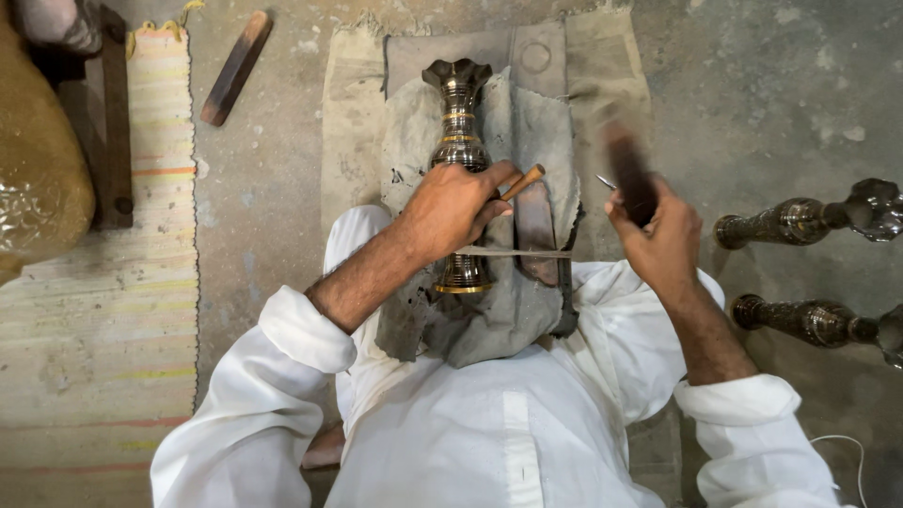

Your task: The person sits cross-legged on the floor with an ornate brass vase braced against a cloth pad on their lap. They hold a small chisel against the vase surface and repeatedly strike it with a wooden mallet, repositioning the chisel and rotating the vase to work different areas of the pattern.

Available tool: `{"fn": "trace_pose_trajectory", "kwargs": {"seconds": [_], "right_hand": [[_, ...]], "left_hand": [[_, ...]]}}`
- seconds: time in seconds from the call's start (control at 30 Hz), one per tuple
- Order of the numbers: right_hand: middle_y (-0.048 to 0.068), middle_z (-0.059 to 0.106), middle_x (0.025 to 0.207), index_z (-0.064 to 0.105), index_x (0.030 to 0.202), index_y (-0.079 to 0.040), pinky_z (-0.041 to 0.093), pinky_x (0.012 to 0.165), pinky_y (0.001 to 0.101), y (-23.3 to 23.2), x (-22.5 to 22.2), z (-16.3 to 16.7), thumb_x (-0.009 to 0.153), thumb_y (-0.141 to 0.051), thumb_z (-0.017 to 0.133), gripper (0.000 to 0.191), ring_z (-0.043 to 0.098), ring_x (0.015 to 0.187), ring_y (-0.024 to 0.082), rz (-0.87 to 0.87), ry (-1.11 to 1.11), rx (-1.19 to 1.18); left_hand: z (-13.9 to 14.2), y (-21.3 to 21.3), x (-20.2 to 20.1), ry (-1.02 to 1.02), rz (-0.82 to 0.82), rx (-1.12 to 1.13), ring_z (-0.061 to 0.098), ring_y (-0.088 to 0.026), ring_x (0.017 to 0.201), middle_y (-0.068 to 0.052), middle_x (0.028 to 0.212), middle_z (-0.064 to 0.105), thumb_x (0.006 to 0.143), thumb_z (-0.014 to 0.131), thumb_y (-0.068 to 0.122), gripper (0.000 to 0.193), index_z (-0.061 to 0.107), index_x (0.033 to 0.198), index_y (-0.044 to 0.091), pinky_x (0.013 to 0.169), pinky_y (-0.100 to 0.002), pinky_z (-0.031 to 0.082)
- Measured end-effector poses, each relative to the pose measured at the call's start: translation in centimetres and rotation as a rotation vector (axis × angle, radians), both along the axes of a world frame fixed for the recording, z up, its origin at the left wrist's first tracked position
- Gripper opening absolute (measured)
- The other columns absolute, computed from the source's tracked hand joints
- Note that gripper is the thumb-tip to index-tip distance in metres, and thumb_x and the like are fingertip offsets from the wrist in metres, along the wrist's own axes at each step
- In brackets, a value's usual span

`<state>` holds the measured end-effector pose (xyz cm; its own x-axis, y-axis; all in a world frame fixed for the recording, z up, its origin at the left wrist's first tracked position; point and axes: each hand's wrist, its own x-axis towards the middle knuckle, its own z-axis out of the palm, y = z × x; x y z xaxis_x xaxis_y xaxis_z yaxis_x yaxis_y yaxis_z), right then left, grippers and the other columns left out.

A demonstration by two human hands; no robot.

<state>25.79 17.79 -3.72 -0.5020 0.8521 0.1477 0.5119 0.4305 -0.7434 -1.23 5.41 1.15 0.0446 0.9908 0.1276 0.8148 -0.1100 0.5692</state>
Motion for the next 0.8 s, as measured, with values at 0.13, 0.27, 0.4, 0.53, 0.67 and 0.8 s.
{"fn": "trace_pose_trajectory", "kwargs": {"seconds": [0.13,0.27,0.4,0.53,0.67,0.8], "right_hand": [[0.007,0.071,0.092,0.068,0.108,-0.006,0.052,0.079,0.0348,0.1,0.0,0.0,0.090,-0.010,0.079,0.022,0.068,0.085,0.018,-0.022,0.066,-0.094],[0.012,0.072,0.087,0.073,0.106,-0.003,0.048,0.078,0.0377,0.5,0.0,-0.1,0.086,-0.006,0.085,0.024,0.065,0.085,0.023,0.074,-0.398,0.324],[0.004,0.071,0.097,0.068,0.109,-0.003,0.052,0.082,0.0276,0.5,-0.1,-0.5,0.095,-0.012,0.079,0.020,0.065,0.089,0.011,0.007,0.156,-0.165],[0.005,0.069,0.090,0.068,0.109,-0.002,0.049,0.074,0.0298,0.5,-0.1,-0.9,0.092,-0.011,0.081,0.023,0.064,0.082,0.013,-0.026,-0.043,-0.077],[0.003,0.065,0.091,0.065,0.105,-0.004,0.049,0.077,0.0301,0.8,0.1,-1.0,0.096,-0.013,0.081,0.020,0.061,0.084,0.012,-0.030,0.262,-0.238],[0.005,0.062,0.086,0.069,0.105,-0.004,0.044,0.073,0.0351,1.0,0.2,-1.3,0.087,-0.007,0.083,0.022,0.057,0.080,0.016,0.012,0.002,0.025]], "left_hand": [[0.2,-0.1,-0.2,-0.011,-0.002,0.005,0.069,-0.041,0.070,-0.017,0.070,0.069,0.093,0.075,0.024,0.034,0.062,0.121,0.009,0.063,-0.051,0.053],[0.2,-0.1,0.0,-0.039,0.010,-0.046,0.070,-0.038,0.069,-0.016,0.070,0.070,0.094,0.074,0.025,0.036,0.062,0.124,0.009,0.063,-0.050,0.054],[0.0,0.1,-0.1,-0.025,-0.010,0.001,0.070,-0.039,0.070,-0.016,0.071,0.070,0.094,0.074,0.025,0.035,0.062,0.123,0.009,0.065,-0.050,0.054],[-0.1,0.1,-0.2,-0.012,-0.017,-0.001,0.070,-0.039,0.072,-0.016,0.072,0.071,0.095,0.073,0.025,0.035,0.062,0.124,0.009,0.067,-0.051,0.054],[-0.2,0.1,-0.2,-0.015,-0.018,-0.020,0.070,-0.040,0.073,-0.017,0.074,0.071,0.095,0.073,0.024,0.035,0.062,0.124,0.009,0.067,-0.051,0.054],[-0.3,0.2,-0.3,-0.042,-0.034,0.017,0.071,-0.039,0.074,-0.016,0.076,0.073,0.094,0.073,0.024,0.036,0.063,0.125,0.009,0.067,-0.050,0.055]]}}
